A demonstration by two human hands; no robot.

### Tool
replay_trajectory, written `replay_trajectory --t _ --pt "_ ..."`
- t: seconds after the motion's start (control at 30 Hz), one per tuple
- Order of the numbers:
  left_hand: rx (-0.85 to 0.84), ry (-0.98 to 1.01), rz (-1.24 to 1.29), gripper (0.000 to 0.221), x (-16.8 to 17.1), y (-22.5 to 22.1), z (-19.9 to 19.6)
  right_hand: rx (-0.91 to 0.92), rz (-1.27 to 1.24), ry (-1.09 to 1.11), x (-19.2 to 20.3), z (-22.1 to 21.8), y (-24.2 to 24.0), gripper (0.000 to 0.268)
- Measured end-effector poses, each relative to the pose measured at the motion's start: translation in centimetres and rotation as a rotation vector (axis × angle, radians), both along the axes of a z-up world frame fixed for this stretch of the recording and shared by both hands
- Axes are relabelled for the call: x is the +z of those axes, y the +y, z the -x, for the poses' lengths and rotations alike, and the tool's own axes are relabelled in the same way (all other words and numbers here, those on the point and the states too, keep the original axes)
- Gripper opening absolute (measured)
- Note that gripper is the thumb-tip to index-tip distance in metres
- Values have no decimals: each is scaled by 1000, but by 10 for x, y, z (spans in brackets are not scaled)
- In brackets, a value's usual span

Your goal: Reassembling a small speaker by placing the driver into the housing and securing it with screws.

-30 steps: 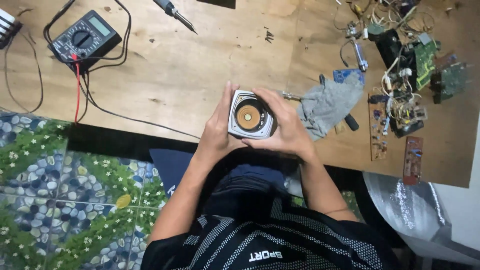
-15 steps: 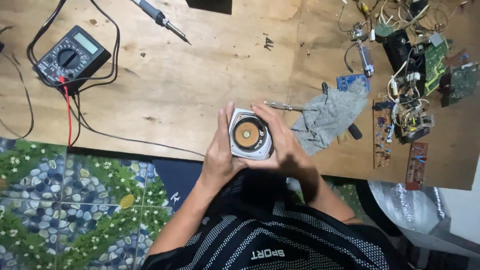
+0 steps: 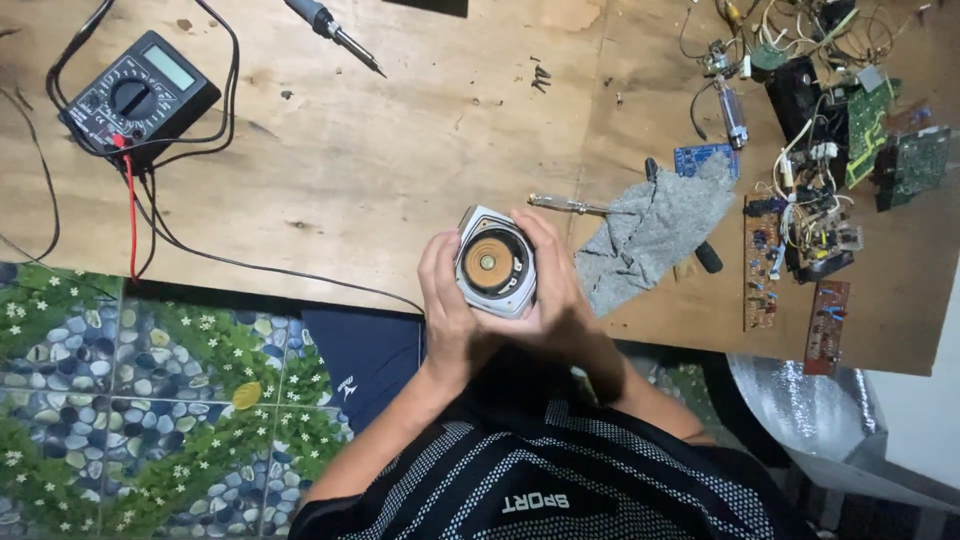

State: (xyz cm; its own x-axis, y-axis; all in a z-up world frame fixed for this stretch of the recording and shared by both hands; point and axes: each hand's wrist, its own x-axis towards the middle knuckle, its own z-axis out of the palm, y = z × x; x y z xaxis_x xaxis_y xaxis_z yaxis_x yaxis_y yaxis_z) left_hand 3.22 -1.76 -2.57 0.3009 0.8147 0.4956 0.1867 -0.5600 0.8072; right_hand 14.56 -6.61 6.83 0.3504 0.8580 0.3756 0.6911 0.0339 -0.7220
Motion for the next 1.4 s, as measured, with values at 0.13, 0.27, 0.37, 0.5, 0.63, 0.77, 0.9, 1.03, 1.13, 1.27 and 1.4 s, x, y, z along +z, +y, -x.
replay_trajectory --t 0.13,0.27,0.37,0.5,0.63,0.77,0.9,1.03,1.13,1.27,1.4 --pt "-92 27 109 90 40 11 12 145 191 199 30 -8 -4 107" --pt "-208 37 172 100 74 22 19 116 230 130 25 -7 -9 107" --pt "-161 63 159 104 72 20 19 80 202 101 26 -4 -8 106" --pt "-114 34 156 106 72 15 14 52 168 46 31 0 -11 102" --pt "-112 206 115 102 73 14 20 43 152 35 31 6 -15 100" --pt "-140 168 128 102 75 13 18 19 117 73 24 4 -16 104" --pt "-221 119 200 102 80 17 21 27 127 91 12 1 -20 106" --pt "-282 100 238 107 74 17 22 38 168 189 15 -17 -15 102" --pt "-321 109 246 108 80 17 24 189 245 172 31 -30 -7 104" --pt "-327 60 274 103 76 23 27 315 283 126 32 -27 9 119" --pt "-296 18 349 106 64 25 28 318 267 219 19 -25 12 121"
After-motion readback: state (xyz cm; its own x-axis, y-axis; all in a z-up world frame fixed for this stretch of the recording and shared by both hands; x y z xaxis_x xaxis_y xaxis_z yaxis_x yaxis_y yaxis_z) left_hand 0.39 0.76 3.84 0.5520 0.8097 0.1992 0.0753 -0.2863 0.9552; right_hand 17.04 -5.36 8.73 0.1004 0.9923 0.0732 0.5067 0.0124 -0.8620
